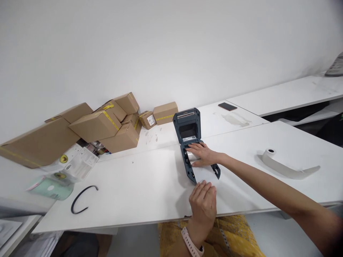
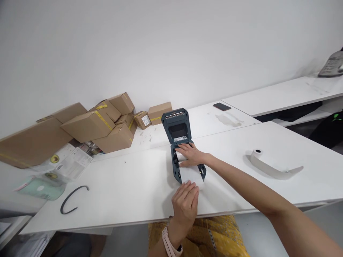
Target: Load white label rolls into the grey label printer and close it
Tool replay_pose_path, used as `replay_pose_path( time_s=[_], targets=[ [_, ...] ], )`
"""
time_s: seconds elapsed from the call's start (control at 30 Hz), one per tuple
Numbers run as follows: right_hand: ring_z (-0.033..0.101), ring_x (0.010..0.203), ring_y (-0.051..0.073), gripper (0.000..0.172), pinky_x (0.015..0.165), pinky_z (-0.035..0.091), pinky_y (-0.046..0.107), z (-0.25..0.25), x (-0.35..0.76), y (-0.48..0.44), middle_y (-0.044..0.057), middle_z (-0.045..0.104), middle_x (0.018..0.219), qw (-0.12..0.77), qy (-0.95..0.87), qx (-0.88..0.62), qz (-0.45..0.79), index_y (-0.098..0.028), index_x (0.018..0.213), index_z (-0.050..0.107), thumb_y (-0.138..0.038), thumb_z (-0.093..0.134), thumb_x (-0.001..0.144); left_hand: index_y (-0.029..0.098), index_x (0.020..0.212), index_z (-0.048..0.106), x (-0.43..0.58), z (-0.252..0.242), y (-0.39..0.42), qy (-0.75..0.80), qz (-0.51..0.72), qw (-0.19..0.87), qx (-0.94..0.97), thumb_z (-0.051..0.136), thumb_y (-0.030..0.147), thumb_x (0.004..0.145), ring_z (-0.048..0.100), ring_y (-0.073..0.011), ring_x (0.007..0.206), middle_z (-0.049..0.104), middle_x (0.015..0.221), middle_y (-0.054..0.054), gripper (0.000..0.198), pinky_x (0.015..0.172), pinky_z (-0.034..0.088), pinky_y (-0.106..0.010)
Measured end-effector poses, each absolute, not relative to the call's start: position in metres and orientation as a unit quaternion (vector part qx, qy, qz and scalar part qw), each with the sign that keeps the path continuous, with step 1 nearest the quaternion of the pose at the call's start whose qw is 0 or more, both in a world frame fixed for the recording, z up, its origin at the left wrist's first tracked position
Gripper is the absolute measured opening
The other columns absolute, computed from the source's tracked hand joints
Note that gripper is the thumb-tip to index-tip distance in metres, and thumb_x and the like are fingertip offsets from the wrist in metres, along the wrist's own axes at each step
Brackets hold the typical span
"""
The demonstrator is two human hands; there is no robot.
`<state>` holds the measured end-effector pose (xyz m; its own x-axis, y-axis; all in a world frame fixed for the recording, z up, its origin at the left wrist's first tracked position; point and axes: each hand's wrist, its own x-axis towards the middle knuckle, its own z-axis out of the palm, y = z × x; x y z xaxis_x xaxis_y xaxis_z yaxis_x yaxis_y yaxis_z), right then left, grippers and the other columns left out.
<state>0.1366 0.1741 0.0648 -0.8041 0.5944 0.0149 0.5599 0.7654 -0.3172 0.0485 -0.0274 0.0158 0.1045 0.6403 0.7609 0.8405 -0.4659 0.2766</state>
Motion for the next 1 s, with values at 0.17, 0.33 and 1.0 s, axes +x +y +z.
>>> replay_pose_path(
  time_s=[0.17, 0.33, 1.0],
  targets=[
    [0.042, 0.133, 0.036, 0.070, 0.108, 0.030, 0.054, 0.076, 0.145, 0.179, 0.013, 0.052, 0.142, 0.175, -0.926, -0.278, 0.184, -0.024, 0.134, 0.057, -0.062, 0.063, 0.076, 0.019, 0.099, 0.068, 0.050, 0.014, -0.028, -0.496, -0.437, 0.115, -0.742, 0.053, 0.005, 0.086, 0.072, -0.0247, 0.097, 0.077, 0.098, -0.006, 0.024, 0.087, 0.060, -0.043],
    [0.061, 0.101, 0.025, 0.038, 0.095, 0.046, 0.041, 0.118, 0.151, 0.200, 0.009, 0.069, 0.102, 0.548, -0.751, -0.348, 0.116, -0.023, 0.100, 0.069, -0.052, 0.046, 0.093, 0.018, 0.100, 0.068, 0.052, 0.021, -0.030, -0.492, -0.433, 0.093, -0.750, 0.056, 0.008, 0.086, 0.071, -0.0251, 0.099, 0.076, 0.100, -0.006, 0.022, 0.089, 0.058, -0.044],
    [0.057, 0.112, 0.025, 0.057, 0.100, 0.042, 0.041, 0.146, 0.147, 0.252, 0.005, 0.070, 0.113, 0.465, -0.626, -0.372, 0.504, -0.022, 0.105, 0.066, -0.068, 0.036, 0.089, 0.023, 0.123, 0.056, -0.008, 0.047, 0.041, -0.597, -0.412, -0.122, -0.677, 0.039, 0.014, 0.093, 0.058, -0.0215, 0.108, 0.068, 0.102, -0.006, 0.035, 0.109, 0.037, -0.052]
  ],
)
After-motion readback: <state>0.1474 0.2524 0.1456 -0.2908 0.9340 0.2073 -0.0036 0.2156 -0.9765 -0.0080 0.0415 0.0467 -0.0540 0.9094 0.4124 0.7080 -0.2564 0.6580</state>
